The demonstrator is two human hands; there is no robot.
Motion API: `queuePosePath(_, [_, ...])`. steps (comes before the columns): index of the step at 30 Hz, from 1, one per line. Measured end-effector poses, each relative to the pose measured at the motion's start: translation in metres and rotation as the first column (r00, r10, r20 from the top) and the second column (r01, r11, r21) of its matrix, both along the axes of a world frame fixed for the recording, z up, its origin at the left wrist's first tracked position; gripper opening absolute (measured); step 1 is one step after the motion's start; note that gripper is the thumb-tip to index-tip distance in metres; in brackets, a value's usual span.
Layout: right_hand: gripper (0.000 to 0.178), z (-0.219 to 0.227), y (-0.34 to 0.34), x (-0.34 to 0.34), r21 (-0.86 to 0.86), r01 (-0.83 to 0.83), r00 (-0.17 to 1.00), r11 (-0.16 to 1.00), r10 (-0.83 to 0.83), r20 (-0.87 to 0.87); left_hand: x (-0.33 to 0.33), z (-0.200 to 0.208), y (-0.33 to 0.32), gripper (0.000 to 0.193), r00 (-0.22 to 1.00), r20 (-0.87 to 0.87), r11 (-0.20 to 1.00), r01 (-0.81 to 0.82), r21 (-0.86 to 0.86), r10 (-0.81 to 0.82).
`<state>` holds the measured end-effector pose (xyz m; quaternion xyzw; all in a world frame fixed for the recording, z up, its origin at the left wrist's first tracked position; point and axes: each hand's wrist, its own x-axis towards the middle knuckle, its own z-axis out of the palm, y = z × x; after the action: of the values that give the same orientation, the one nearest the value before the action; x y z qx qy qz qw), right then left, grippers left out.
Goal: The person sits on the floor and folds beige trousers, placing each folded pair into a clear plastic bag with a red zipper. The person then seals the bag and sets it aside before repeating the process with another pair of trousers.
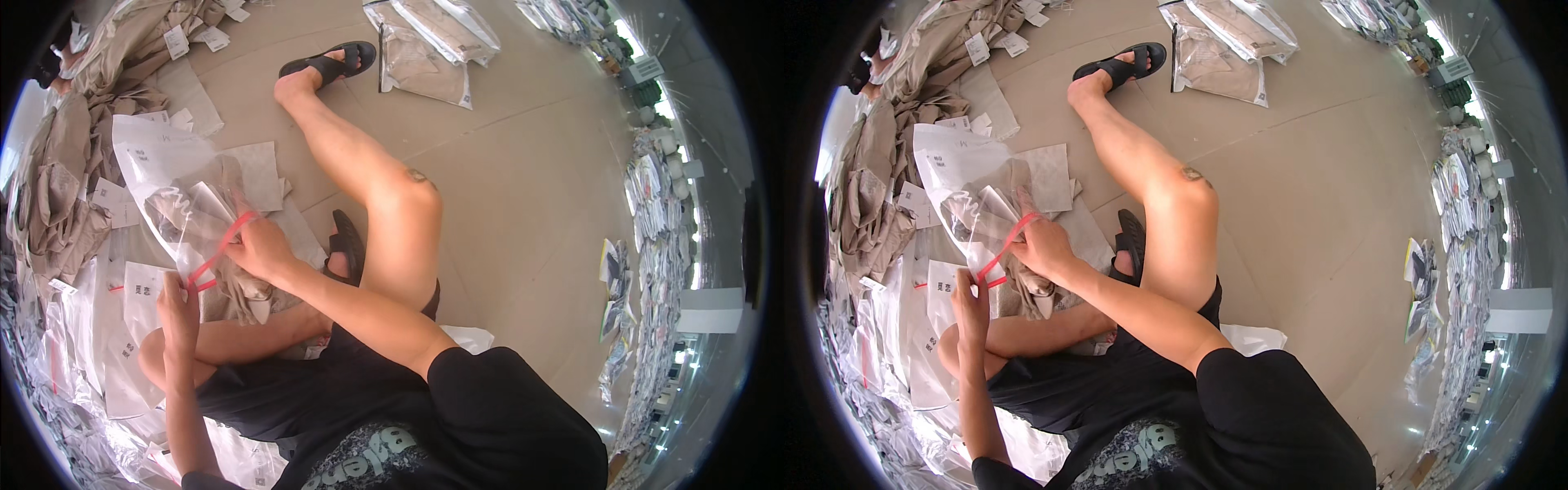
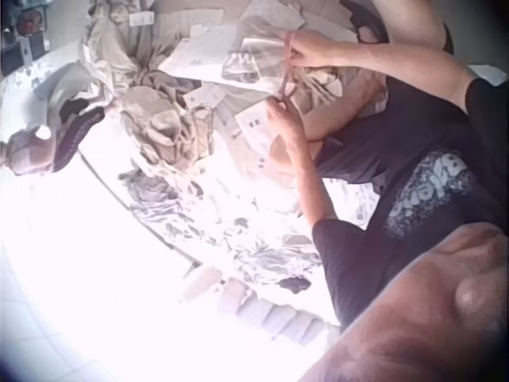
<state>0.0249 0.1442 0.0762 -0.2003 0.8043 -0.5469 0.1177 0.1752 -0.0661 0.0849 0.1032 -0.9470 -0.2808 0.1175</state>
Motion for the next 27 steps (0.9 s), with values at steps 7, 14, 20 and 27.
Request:
queuePosePath(7, [0.101,-0.048,-0.005,-0.025,-0.218,0.089,0.963,0.972,-0.141,-0.231,0.012,-0.063,0.010,0.028,0.998,0.066,0.977,-0.007,0.212,-0.007])
queuePosePath(14, [0.110,0.032,0.015,-0.014,0.246,0.079,0.985,0.966,-0.114,0.129,-0.011,-0.071,0.050,0.024,0.999,0.038,0.935,-0.019,0.354,0.006])
queuePosePath(20, [0.122,0.005,0.002,-0.022,0.472,0.043,0.972,0.881,0.071,-0.223,0.003,-0.103,0.063,0.061,0.997,0.068,0.878,-0.049,0.475,0.019])
queuePosePath(27, [0.097,-0.027,-0.018,-0.058,0.310,-0.099,0.932,0.946,0.197,-0.304,-0.059,-0.027,0.065,0.035,0.950,0.312,0.998,0.007,-0.058,0.011])
